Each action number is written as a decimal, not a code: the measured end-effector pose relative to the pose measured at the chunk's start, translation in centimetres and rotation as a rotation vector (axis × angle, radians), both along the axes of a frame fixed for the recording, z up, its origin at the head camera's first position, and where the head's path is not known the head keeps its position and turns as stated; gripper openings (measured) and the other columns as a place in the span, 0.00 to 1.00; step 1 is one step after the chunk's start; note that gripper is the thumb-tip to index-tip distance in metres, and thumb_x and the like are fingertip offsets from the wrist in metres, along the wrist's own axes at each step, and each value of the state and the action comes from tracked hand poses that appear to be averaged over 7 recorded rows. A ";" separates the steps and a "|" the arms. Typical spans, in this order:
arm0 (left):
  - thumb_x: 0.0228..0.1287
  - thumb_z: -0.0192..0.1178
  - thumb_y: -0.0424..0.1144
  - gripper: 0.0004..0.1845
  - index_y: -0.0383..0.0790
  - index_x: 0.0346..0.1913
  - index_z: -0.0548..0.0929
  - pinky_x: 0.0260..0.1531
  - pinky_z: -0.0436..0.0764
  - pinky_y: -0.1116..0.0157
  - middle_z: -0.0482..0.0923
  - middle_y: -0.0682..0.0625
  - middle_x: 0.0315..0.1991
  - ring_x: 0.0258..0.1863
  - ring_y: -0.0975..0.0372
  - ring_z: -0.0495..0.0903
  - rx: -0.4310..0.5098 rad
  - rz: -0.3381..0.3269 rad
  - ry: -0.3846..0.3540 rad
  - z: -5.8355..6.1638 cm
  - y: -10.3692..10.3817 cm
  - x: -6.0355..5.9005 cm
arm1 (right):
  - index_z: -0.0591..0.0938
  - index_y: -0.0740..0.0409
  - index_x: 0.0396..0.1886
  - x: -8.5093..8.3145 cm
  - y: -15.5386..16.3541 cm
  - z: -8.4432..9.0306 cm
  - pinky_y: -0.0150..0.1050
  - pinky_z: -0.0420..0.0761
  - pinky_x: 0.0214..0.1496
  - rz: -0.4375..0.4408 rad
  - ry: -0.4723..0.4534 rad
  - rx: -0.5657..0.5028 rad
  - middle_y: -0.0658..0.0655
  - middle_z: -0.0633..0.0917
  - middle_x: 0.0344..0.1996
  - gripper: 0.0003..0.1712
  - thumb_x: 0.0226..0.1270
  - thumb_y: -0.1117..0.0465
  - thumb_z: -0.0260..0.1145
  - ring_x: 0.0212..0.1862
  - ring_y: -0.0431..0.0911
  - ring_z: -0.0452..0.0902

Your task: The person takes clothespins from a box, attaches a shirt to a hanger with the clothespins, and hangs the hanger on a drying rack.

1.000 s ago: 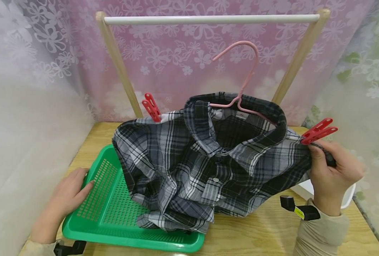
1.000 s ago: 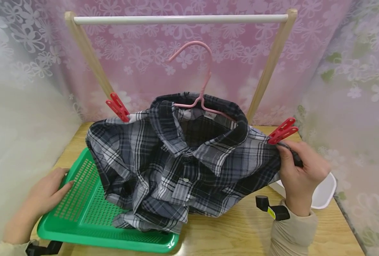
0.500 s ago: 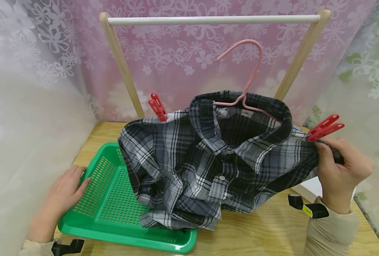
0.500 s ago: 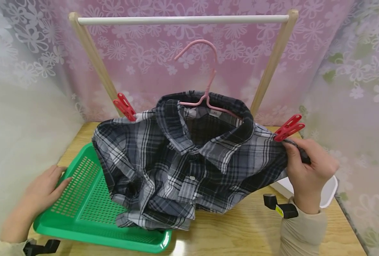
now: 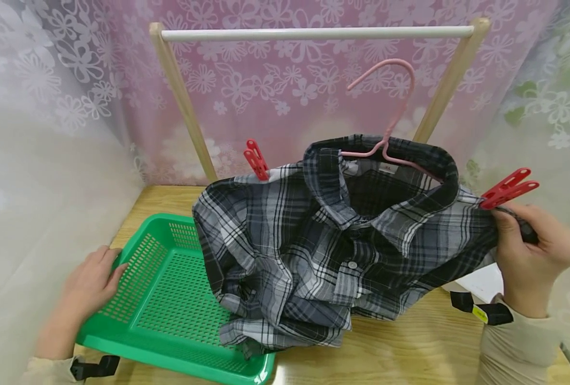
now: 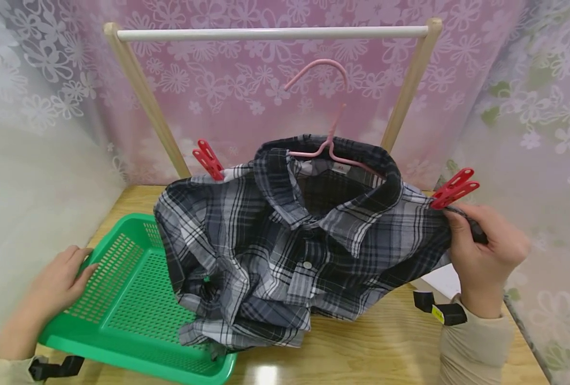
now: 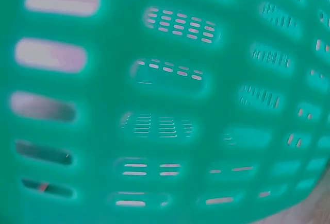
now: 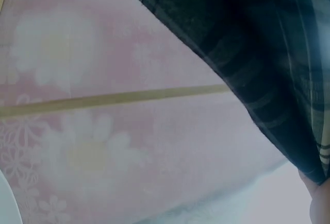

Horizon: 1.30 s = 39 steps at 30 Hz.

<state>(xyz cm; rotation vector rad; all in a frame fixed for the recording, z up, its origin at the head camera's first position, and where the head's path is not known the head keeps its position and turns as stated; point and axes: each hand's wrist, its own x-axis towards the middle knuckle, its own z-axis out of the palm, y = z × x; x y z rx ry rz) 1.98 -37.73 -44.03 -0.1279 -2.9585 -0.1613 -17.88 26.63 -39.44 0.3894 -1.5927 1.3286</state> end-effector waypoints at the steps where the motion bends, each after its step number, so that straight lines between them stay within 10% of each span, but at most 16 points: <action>1: 0.62 0.63 0.27 0.18 0.20 0.51 0.74 0.28 0.71 0.51 0.71 0.37 0.36 0.32 0.46 0.72 -0.006 -0.002 0.001 0.2 -0.3 0.0 | 0.84 0.80 0.24 0.0 0.0 0.0 0.22 0.73 0.41 0.002 0.001 -0.009 0.56 0.88 0.25 0.22 0.54 0.61 0.79 0.28 0.29 0.76; 39: 0.59 0.65 0.23 0.19 0.21 0.53 0.76 0.25 0.62 0.59 0.67 0.43 0.32 0.27 0.54 0.63 -0.206 -0.047 0.170 8.9 -7.4 2.7 | 0.83 0.79 0.37 0.8 -0.2 -1.0 0.20 0.64 0.43 -0.078 -0.173 0.016 0.30 0.79 0.31 0.16 0.65 0.64 0.71 0.35 0.23 0.70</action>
